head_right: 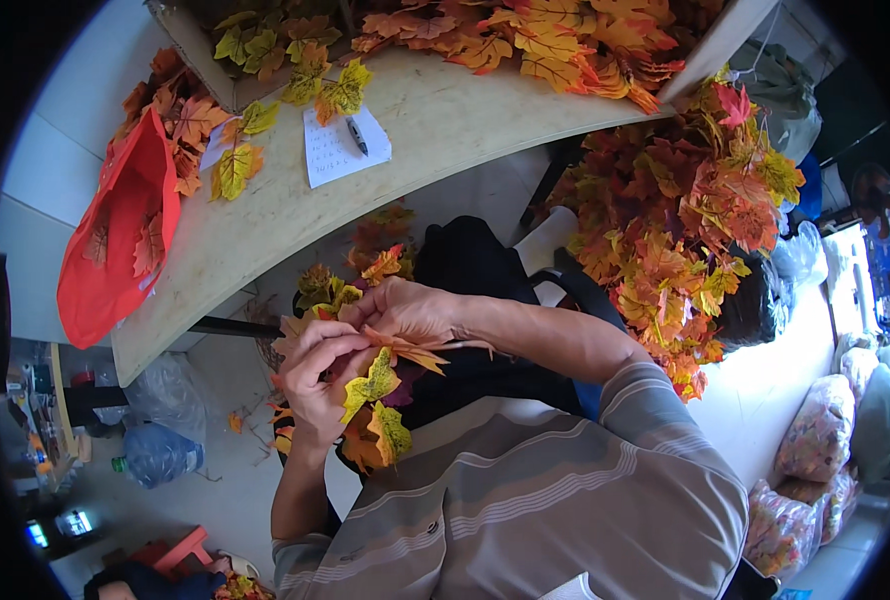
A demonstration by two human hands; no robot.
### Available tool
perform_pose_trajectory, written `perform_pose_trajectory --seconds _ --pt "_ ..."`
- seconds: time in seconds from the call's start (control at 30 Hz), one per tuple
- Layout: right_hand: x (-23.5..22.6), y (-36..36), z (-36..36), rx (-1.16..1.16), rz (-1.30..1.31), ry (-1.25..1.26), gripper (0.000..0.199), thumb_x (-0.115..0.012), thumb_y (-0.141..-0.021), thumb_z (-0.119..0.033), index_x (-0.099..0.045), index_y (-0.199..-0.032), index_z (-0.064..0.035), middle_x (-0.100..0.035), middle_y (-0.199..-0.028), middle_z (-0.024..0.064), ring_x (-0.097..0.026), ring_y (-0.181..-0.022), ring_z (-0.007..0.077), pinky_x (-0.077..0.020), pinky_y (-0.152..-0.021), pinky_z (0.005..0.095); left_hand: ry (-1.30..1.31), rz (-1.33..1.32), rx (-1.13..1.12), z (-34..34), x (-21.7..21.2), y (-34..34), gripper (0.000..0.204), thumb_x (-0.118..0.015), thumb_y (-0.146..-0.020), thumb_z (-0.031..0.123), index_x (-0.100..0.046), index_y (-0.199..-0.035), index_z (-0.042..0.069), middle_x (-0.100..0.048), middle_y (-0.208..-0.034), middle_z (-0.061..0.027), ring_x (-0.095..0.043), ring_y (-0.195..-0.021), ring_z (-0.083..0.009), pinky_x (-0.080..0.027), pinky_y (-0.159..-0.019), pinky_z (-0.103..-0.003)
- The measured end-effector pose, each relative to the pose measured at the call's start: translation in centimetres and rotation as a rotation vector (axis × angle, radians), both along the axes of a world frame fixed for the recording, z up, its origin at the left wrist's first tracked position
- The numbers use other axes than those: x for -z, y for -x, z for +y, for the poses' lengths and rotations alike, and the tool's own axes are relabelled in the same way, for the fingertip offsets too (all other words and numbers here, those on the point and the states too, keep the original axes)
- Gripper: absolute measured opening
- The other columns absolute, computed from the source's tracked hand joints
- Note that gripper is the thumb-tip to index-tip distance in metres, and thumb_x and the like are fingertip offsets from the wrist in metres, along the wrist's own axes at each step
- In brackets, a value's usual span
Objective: Manually threading artificial maple leaves onto a plastic or wire stem to create a garland.
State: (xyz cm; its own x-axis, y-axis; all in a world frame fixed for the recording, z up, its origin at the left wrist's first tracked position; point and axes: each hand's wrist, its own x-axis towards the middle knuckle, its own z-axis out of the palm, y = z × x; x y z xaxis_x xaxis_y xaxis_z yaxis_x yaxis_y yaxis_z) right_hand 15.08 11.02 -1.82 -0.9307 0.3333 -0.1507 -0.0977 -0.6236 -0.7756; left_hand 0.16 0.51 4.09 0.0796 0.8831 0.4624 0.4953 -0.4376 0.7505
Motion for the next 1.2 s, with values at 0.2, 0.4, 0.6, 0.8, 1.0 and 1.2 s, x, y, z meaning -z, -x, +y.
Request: perform_pose_trajectory --seconds 0.2,0.4,0.6,0.8,1.0,1.2 --pt "0.1 0.0 0.6 -0.099 -0.003 0.118 0.031 -0.070 -0.081 -0.012 -0.060 -0.106 0.0038 -0.065 -0.088 0.0076 -0.065 -0.073 0.0136 -0.0554 -0.062 0.0266 0.428 -0.735 -0.088 -0.4 1.8 1.2 0.007 -0.065 -0.084 -0.002 -0.065 -0.091 -0.002 -0.063 -0.081 -0.0027 -0.060 -0.069 -0.0083 -0.047 -0.063 -0.021" --pt "-0.4 -0.2 0.0 -0.002 0.065 0.161 0.037 -0.074 -0.080 -0.016 -0.058 -0.107 0.0037 -0.066 -0.085 0.0068 -0.065 -0.071 0.0123 -0.0540 -0.060 0.0225 0.477 -1.069 -0.165 -0.4 2.1 1.5 0.010 -0.065 -0.087 0.006 -0.067 -0.094 -0.002 -0.066 -0.078 -0.0034 -0.061 -0.068 -0.0078 -0.047 -0.063 -0.020" --pt "-4.0 -2.0 0.3 0.049 -0.161 -0.111 0.026 -0.068 -0.085 -0.010 -0.060 -0.108 0.0021 -0.067 -0.080 0.0064 -0.065 -0.062 0.0112 -0.0548 -0.054 0.0235 0.443 -1.042 -0.138 -1.0 1.6 2.4 0.010 -0.058 -0.092 0.007 -0.064 -0.096 -0.001 -0.064 -0.080 -0.0039 -0.061 -0.071 -0.0103 -0.048 -0.068 -0.022" --pt "-6.9 -3.7 -0.7 0.257 -0.147 -0.254 0.026 -0.067 -0.087 -0.011 -0.061 -0.109 0.0018 -0.064 -0.078 0.0052 -0.062 -0.062 0.0089 -0.0521 -0.056 0.0218 0.430 -1.001 -0.147 -0.8 1.8 2.5 0.014 -0.064 -0.088 0.008 -0.065 -0.098 -0.002 -0.066 -0.081 -0.0047 -0.060 -0.069 -0.0088 -0.046 -0.063 -0.021" --pt "-7.5 -1.2 -4.3 0.253 0.170 -0.908 0.015 -0.071 -0.083 -0.008 -0.066 -0.096 -0.0014 -0.062 -0.076 0.0031 -0.058 -0.067 0.0097 -0.0445 -0.058 0.0240 0.116 -0.633 -0.030 -1.4 2.6 2.4 0.034 -0.071 -0.082 0.022 -0.060 -0.107 0.000 -0.062 -0.095 -0.0023 -0.061 -0.083 -0.0099 -0.049 -0.076 -0.024" --pt "-6.0 -1.8 -4.6 0.136 0.001 -1.025 0.010 -0.071 -0.082 -0.006 -0.065 -0.086 0.0003 -0.062 -0.075 0.0073 -0.060 -0.065 0.0130 -0.0448 -0.056 0.0252 0.308 -0.929 -0.040 -1.9 2.9 3.2 0.038 -0.071 -0.083 0.022 -0.057 -0.111 0.002 -0.061 -0.107 -0.0048 -0.060 -0.097 -0.0120 -0.048 -0.088 -0.028"
